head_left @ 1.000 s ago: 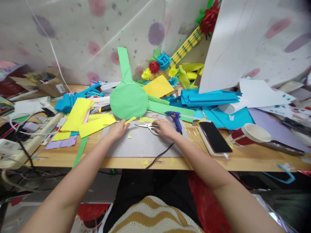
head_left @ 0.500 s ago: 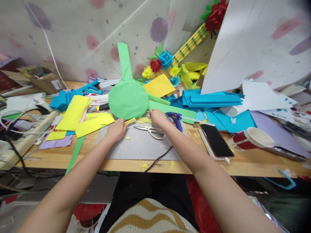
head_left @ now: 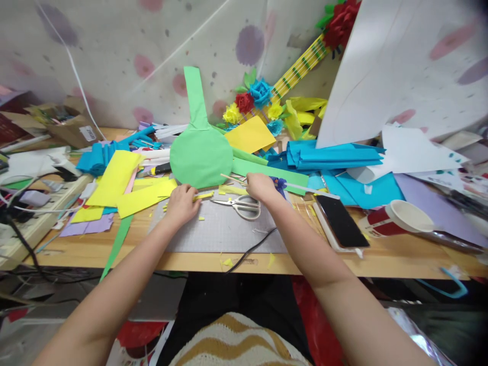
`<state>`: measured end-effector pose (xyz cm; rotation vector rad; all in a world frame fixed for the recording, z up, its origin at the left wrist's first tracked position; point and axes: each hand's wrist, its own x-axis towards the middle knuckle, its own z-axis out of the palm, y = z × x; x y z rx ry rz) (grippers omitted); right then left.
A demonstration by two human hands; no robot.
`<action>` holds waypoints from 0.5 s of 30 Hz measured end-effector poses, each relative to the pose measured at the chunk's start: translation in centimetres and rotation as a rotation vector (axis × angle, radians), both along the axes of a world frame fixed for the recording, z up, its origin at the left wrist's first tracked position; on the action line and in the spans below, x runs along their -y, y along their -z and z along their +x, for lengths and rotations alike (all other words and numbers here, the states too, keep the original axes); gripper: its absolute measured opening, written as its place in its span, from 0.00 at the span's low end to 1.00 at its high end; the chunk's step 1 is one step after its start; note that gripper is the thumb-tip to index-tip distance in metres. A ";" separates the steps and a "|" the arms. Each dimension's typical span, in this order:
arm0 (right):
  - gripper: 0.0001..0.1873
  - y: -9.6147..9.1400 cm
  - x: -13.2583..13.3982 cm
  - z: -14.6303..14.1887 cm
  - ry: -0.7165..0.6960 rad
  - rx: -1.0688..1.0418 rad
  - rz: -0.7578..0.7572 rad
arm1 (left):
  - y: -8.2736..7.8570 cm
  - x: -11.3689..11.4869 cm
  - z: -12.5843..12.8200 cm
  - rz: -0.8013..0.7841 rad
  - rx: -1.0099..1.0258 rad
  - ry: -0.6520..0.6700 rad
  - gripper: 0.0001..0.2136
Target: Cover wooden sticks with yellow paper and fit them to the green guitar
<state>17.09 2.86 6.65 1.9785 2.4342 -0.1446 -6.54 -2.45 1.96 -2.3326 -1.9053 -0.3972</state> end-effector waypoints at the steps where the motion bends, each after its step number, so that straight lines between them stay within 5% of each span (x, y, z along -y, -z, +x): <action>1: 0.12 0.1 0.4 0.6 0.008 -0.051 0.021 | -0.1 -0.2 0.7 0.020 0.029 -0.004 0.13; 7: 0.09 3.1 1.4 2.6 0.069 -0.529 -0.020 | -0.4 -3.0 6.2 0.010 0.147 0.016 0.11; 12: 0.11 5.4 1.7 2.2 0.131 -0.781 0.121 | -0.1 -4.6 9.3 -0.036 0.055 0.176 0.15; 15: 0.12 6.6 2.1 2.1 0.164 -0.866 0.209 | 0.0 -5.0 10.1 -0.092 -0.007 0.158 0.12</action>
